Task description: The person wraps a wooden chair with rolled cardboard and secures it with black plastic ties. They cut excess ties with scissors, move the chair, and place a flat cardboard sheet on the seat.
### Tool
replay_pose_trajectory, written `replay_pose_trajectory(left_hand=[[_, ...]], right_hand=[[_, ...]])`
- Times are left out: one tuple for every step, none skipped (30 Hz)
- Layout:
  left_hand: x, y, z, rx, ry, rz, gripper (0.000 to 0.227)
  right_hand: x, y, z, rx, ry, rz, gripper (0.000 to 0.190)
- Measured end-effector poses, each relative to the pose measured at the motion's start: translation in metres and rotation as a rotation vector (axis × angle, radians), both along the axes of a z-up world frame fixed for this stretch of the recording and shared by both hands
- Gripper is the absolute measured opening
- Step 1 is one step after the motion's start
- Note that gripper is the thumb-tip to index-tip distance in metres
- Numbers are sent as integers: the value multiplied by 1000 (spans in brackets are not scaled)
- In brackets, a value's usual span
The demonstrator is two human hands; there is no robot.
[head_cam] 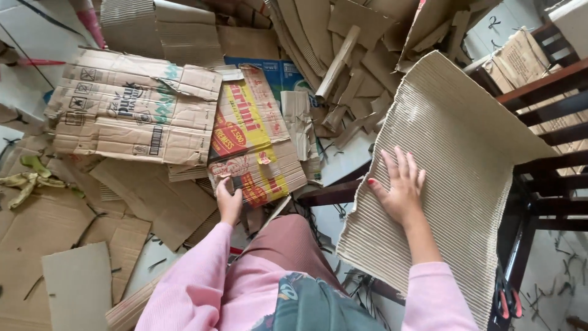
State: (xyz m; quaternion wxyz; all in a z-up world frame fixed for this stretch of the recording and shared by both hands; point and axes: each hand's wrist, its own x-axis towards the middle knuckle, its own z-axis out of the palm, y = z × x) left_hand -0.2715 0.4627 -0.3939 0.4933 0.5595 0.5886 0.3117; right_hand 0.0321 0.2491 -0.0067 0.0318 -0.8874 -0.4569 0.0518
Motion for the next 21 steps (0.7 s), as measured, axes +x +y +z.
replay_pose_trajectory(left_hand=[[11, 8, 1, 65, -26, -30, 61], [22, 16, 2, 129, -52, -60, 60], [37, 26, 7, 123, -53, -62, 60], [53, 35, 12, 170, -81, -105, 59], [70, 45, 16, 216, -110, -148, 58], [91, 57, 18, 207, -111, -154, 58], [114, 69, 19, 180, -121, -195, 57], [139, 85, 21, 157, -132, -237, 57], [164, 95, 22, 153, -136, -243, 57], [192, 109, 24, 129, -236, -264, 57], [221, 123, 26, 104, -336, -284, 58], [239, 137, 41, 104, -343, -276, 58], [259, 151, 55, -4, -316, -379, 54], [281, 166, 70, -106, -291, -489, 52], [318, 186, 35, -104, -299, -488, 52], [360, 199, -1, -56, -374, -468, 55], [403, 211, -38, -9, -449, -447, 58], [437, 223, -66, -24, -461, -457, 58], [473, 233, -96, -58, -471, -403, 56], [511, 239, -125, -93, -479, -361, 53], [529, 243, -135, -110, -491, -383, 53]], right_hand=[[7, 1, -4, 10, 2, -3, 81], [14, 1, -7, 20, 3, -7, 83], [21, 3, -10, 14, 3, -9, 83], [29, 3, -13, -4, -2, 4, 85], [37, 3, -16, -21, -7, 18, 86], [37, 3, -15, -30, -7, 11, 86], [38, 4, -15, -25, -28, 45, 85], [41, 6, -14, -16, -52, 80, 84], [43, -10, -16, -21, -54, 73, 84], [49, -21, -17, -25, -65, 104, 84], [56, -32, -18, -29, -75, 135, 85], [55, -36, -16, -32, -82, 142, 85], [55, -41, -16, 21, -95, 206, 83], [57, -46, -16, 77, -110, 264, 81], [59, -42, -23, 76, -119, 266, 81], [60, -44, -28, 121, -153, 264, 81], [62, -47, -35, 167, -188, 262, 83], [68, -47, -38, 150, -196, 250, 83], [74, -49, -41, 157, -227, 280, 84], [76, -52, -45, 164, -260, 299, 86], [73, -52, -53, 147, -270, 277, 86]])
